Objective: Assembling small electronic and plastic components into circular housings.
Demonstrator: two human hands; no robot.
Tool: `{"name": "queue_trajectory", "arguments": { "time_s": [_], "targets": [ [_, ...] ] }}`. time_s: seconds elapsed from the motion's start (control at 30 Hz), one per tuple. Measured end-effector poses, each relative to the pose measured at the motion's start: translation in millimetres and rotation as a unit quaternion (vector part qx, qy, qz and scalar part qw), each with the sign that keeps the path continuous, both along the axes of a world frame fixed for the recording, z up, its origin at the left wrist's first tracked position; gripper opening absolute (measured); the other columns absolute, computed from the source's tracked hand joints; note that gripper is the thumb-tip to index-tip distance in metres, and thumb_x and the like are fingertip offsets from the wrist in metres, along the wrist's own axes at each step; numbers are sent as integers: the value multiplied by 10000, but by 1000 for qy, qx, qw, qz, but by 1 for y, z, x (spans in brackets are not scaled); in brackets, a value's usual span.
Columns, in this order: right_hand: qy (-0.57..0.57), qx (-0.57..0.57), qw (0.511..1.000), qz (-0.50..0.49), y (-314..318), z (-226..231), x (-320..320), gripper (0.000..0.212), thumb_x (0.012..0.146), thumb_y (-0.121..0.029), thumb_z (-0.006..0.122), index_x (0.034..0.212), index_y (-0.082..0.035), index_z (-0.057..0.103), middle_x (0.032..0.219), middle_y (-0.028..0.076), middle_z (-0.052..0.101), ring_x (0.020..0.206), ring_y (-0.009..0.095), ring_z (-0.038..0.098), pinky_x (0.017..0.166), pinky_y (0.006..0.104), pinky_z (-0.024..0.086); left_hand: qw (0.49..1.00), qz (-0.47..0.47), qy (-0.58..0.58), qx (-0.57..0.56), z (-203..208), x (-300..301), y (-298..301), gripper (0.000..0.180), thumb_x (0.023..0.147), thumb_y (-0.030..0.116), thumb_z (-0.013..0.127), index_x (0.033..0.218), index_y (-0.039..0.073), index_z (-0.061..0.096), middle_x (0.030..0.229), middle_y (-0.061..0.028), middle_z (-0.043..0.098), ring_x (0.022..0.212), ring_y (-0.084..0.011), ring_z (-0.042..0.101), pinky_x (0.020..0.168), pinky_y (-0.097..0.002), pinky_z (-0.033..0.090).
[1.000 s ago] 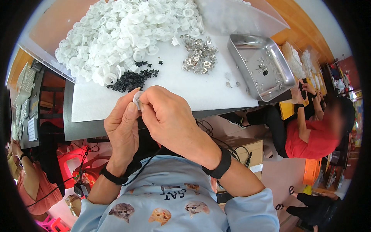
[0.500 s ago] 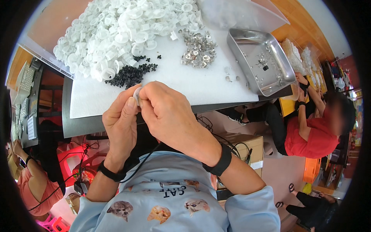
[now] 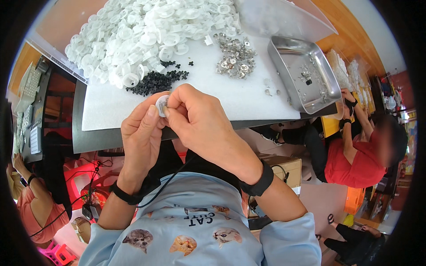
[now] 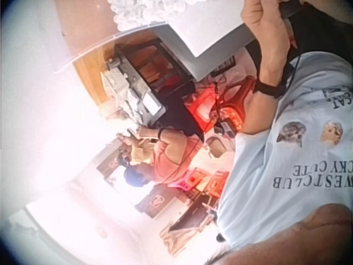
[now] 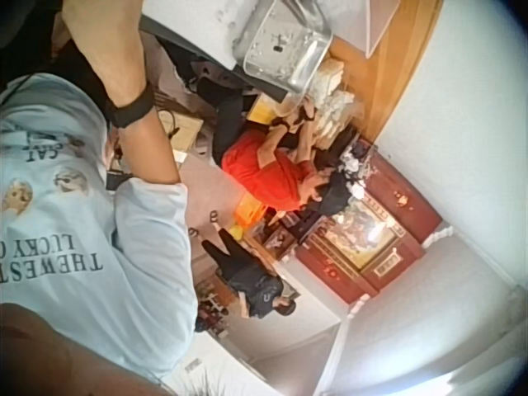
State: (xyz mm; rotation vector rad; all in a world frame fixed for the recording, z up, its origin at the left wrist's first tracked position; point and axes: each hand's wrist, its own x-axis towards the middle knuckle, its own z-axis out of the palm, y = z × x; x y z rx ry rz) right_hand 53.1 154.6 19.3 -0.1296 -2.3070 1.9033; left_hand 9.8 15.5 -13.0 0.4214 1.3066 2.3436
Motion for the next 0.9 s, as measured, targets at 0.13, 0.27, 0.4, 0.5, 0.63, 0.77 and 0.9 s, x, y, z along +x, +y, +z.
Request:
{"name": "queue_trajectory", "arguments": {
  "time_s": [0.13, 0.27, 0.4, 0.5, 0.63, 0.77, 0.9],
  "targets": [
    [-10, -17, 1000, 1, -1, 2, -1, 123, 867, -67, 585, 807, 9, 509, 627, 53, 565, 552, 75, 485, 487, 260, 404, 999, 17, 41, -23, -4, 1, 1, 291, 979, 149, 495, 1193, -28, 581, 973, -44, 615, 858, -86, 570, 791, -224, 464],
    [-14, 5, 1000, 9, 0, 2, 2, 101, 879, -66, 569, 830, 10, 524, 651, 39, 575, 575, 63, 484, 497, 258, 409, 997, 25, 67, -35, -6, 2, 2, 281, 981, 141, 489, 1182, -31, 584, 1002, -47, 599, 850, -84, 566, 780, -224, 465],
    [-35, 35, 997, 64, 26, 25, 0, 59, 914, -70, 561, 949, -28, 582, 771, -34, 568, 666, 15, 531, 528, 180, 438, 997, 6, 65, -31, -7, 2, -1, 310, 987, 140, 463, 1199, -69, 552, 998, -86, 635, 824, -112, 583, 765, -248, 473],
    [-9, 250, 967, 54, 56, 47, -31, 77, 848, -41, 531, 870, 21, 571, 689, 93, 603, 631, 180, 609, 569, 316, 463, 998, 0, 45, -37, -1, 1, -1, 323, 993, 174, 454, 1183, -67, 556, 962, -87, 639, 778, -108, 579, 741, -244, 470],
    [188, 492, 845, 95, 81, 24, -76, 113, 798, -27, 522, 872, 31, 585, 714, 159, 616, 662, 303, 629, 584, 390, 485, 998, -15, 31, -57, 2, 1, -1, 321, 994, 209, 460, 1149, -44, 583, 905, -59, 630, 753, -91, 570, 716, -233, 468],
    [61, 602, 786, 130, 75, 22, -88, 140, 768, -8, 527, 876, 15, 612, 797, 172, 632, 772, 354, 635, 657, 439, 510, 999, -11, 8, -43, 2, 0, 1, 307, 989, 221, 482, 1126, -22, 610, 866, -34, 622, 736, -76, 566, 700, -224, 471],
    [54, 626, 768, 123, 62, 17, -85, 152, 768, -9, 528, 886, 4, 622, 901, 157, 631, 828, 356, 635, 721, 440, 520, 998, -10, 11, -57, 2, -1, -2, 329, 995, 199, 446, 1150, -63, 569, 897, -74, 630, 735, -101, 564, 689, -239, 459]
  ]
}}
